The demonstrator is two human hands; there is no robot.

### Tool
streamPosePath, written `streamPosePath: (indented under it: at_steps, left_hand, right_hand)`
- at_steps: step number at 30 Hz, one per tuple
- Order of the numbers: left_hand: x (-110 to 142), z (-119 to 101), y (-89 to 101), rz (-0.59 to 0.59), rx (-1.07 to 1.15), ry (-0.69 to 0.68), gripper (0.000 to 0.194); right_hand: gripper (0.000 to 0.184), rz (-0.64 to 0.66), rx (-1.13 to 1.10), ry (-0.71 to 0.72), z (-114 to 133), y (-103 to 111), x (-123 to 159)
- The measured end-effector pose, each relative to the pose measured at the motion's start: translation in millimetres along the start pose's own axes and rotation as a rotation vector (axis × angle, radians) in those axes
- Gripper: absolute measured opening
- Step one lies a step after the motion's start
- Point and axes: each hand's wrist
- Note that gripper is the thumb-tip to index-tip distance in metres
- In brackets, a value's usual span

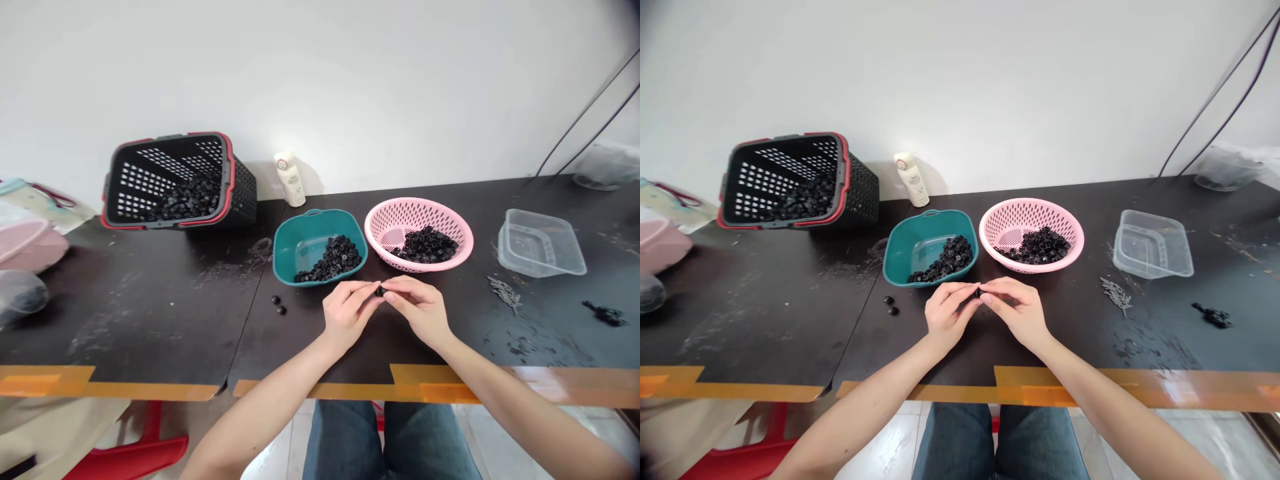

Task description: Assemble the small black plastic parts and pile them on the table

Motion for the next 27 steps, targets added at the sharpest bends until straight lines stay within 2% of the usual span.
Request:
streamPosePath:
  at_steps: [5, 11, 16, 23, 27]
  left_hand:
    - [-0.5, -0.1, 0.7, -0.018, 0.012, -0.004, 0.030]
    - [0.8, 0.3, 1.1, 0.000, 0.004, -0.004, 0.028]
    - [0.7, 0.5, 1.1, 0.015, 0.009, 0.002, 0.028]
    - [-0.6, 0.9, 1.4, 0.035, 0.011, 0.011, 0.025]
    - [-1.5, 0.7, 0.6, 0.045, 0.011, 0.023, 0.024]
  right_hand:
    - [0.016, 0.017, -0.245, -0.259, -4.1, -1.3, 0.6]
    - [0.013, 0.061, -0.489, -0.404, -5.0, -2.1, -1.0]
    - [0.011, 0.058, -0.520, -0.434, -3.2, -1.5, -1.8]
    - [0.015, 0.086, -0.414, -0.387, -2.9, 1.0, -3.4]
    - [0.012, 0.070, -0.454, -0.425, -2.2, 1.1, -3.6]
Point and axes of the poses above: each hand's wrist, its own x-axis away from the middle knuckle, its own y-axis out of the back of the hand, z = x × y, and after that the axes turned 2 degrees about -z, right-handed
